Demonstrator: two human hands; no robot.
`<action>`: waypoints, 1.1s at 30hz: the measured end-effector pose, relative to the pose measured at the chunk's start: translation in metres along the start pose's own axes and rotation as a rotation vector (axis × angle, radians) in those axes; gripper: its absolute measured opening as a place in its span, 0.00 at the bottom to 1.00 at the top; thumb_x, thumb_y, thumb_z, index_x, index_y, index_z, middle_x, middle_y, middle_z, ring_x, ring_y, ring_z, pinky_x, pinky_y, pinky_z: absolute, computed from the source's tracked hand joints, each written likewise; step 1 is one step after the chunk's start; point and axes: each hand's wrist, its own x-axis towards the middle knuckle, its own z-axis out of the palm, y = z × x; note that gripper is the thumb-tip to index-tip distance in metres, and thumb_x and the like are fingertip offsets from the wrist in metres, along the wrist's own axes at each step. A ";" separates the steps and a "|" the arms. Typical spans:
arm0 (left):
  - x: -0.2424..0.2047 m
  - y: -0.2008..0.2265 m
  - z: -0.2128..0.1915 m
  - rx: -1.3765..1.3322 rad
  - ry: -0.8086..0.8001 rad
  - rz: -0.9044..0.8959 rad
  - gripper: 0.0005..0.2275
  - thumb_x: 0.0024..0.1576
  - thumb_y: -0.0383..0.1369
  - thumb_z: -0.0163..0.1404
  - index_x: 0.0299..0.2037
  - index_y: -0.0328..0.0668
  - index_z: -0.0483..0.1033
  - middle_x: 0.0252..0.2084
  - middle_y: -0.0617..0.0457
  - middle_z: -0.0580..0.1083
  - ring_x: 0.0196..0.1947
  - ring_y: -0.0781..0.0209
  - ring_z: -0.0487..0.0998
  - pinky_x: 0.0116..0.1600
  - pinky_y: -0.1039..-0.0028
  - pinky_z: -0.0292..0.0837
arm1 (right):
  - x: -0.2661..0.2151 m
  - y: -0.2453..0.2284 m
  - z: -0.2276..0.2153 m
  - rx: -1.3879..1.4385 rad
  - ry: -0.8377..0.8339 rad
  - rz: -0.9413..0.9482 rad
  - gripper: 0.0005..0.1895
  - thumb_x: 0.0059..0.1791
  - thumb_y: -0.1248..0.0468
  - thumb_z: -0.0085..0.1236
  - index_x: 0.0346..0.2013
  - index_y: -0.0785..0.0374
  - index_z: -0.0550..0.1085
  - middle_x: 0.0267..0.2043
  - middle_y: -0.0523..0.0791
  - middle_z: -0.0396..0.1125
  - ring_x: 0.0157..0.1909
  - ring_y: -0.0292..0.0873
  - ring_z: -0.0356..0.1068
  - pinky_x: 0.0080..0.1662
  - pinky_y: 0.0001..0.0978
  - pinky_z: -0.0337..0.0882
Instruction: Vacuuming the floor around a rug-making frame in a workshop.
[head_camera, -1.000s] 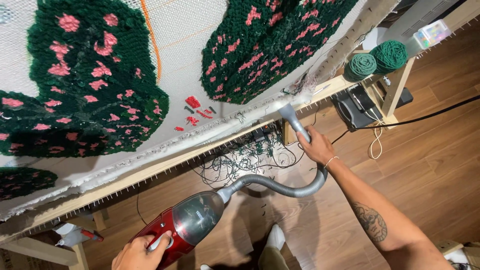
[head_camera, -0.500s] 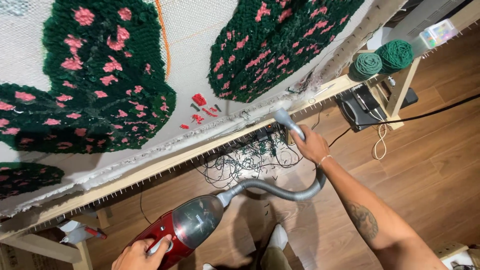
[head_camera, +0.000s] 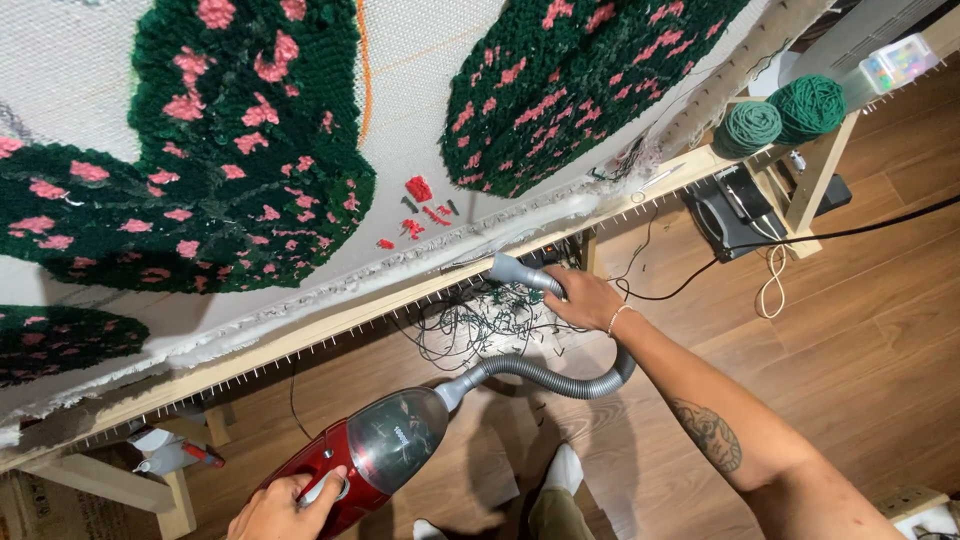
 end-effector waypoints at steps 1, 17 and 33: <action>-0.001 -0.002 0.001 -0.009 0.018 0.002 0.25 0.52 0.63 0.48 0.47 0.63 0.89 0.41 0.48 0.86 0.51 0.53 0.86 0.65 0.63 0.73 | -0.002 0.010 0.010 -0.023 -0.025 -0.105 0.24 0.47 0.53 0.54 0.56 0.58 0.72 0.40 0.56 0.73 0.42 0.63 0.73 0.46 0.54 0.71; 0.076 -0.059 0.038 0.204 0.099 0.123 0.28 0.51 0.65 0.45 0.40 0.54 0.88 0.39 0.41 0.83 0.48 0.42 0.83 0.57 0.57 0.75 | -0.149 0.131 0.218 0.591 -0.286 1.043 0.33 0.57 0.43 0.43 0.46 0.77 0.71 0.29 0.50 0.67 0.25 0.46 0.67 0.30 0.43 0.70; 0.279 -0.079 0.167 0.542 0.066 0.263 0.29 0.51 0.65 0.46 0.37 0.48 0.86 0.30 0.41 0.82 0.39 0.43 0.85 0.50 0.56 0.78 | -0.264 0.268 0.634 0.822 -0.002 1.283 0.32 0.57 0.46 0.37 0.40 0.76 0.73 0.27 0.55 0.71 0.27 0.49 0.71 0.32 0.43 0.71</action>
